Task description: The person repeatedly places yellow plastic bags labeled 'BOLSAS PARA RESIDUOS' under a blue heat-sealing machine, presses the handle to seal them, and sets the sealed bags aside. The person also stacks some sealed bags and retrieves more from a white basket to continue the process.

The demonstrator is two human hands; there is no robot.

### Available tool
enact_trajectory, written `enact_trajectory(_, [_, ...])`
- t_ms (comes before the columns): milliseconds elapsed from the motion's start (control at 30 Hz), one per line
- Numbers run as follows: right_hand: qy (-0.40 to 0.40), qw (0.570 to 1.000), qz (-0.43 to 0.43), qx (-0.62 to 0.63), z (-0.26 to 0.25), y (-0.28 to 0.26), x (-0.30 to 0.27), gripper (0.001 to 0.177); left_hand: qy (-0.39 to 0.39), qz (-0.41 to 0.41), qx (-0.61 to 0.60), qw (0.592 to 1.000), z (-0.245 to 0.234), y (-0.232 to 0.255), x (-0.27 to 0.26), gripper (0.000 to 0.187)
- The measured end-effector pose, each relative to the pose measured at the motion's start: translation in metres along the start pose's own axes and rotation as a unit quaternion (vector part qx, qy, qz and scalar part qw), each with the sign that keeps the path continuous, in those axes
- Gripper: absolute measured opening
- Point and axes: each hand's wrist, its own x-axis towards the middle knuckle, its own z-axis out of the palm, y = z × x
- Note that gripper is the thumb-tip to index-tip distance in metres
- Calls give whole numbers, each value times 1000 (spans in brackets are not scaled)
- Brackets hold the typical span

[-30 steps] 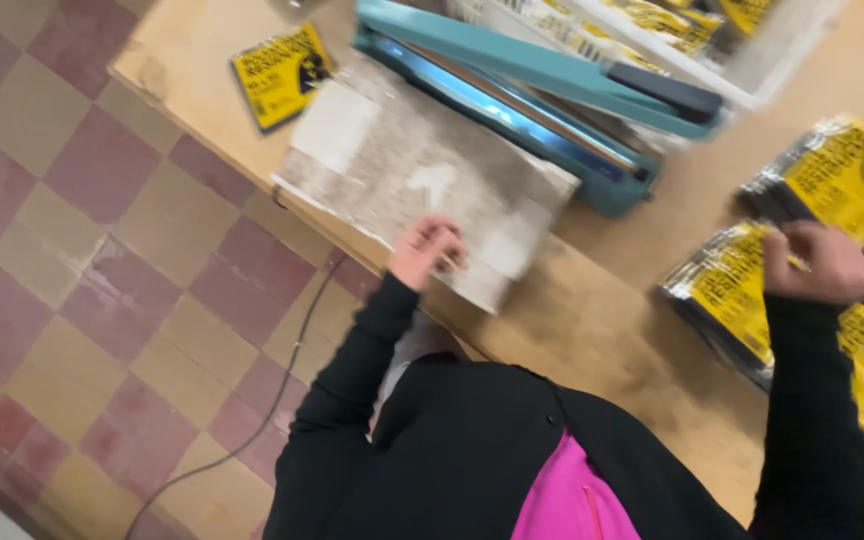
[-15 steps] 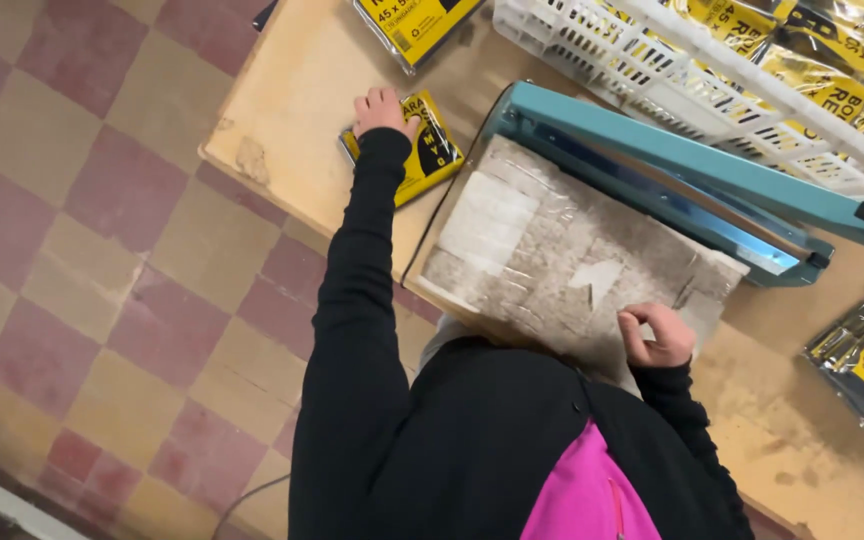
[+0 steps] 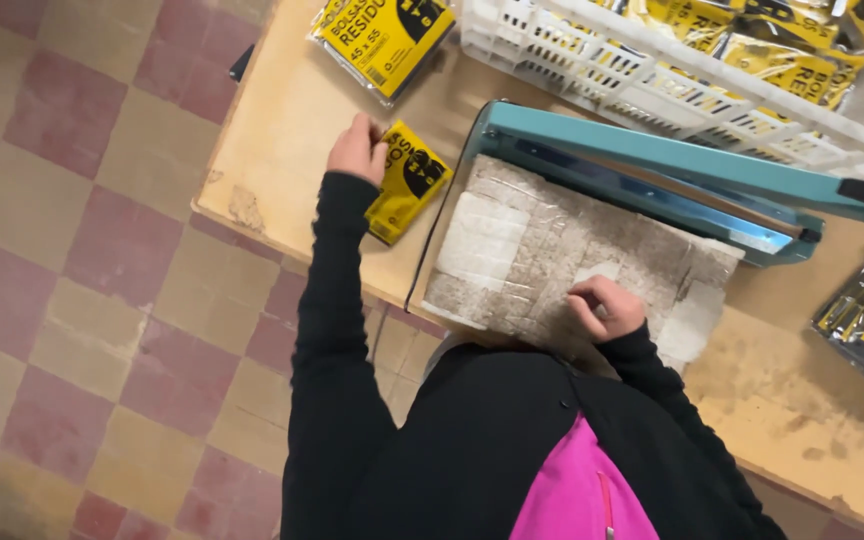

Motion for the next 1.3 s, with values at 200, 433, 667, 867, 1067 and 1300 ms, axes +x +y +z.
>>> enact_trajectory(200, [-29, 996, -3, 83, -7, -3, 31, 23, 109, 259, -26, 959, -94, 188, -118, 30])
enact_trajectory(433, [30, 934, -73, 349, -32, 25, 57, 58, 77, 281, -186, 938, -20, 252, -169, 11])
enact_trajectory(667, [119, 818, 156, 541, -26, 89, 14, 32, 60, 35, -502, 862, 169, 165, -124, 7])
enact_trajectory(867, [218, 908, 124, 335, -10, 116, 27, 14, 55, 32, -492, 868, 206, 165, -87, 12])
enact_trajectory(1067, [316, 925, 172, 124, -20, 120, 60, 13, 26, 89, -222, 971, 174, 188, -64, 10])
enact_trajectory(1300, [367, 921, 129, -30, -30, 113, 87, 9, 67, 114, -60, 989, 192, 188, -42, 24])
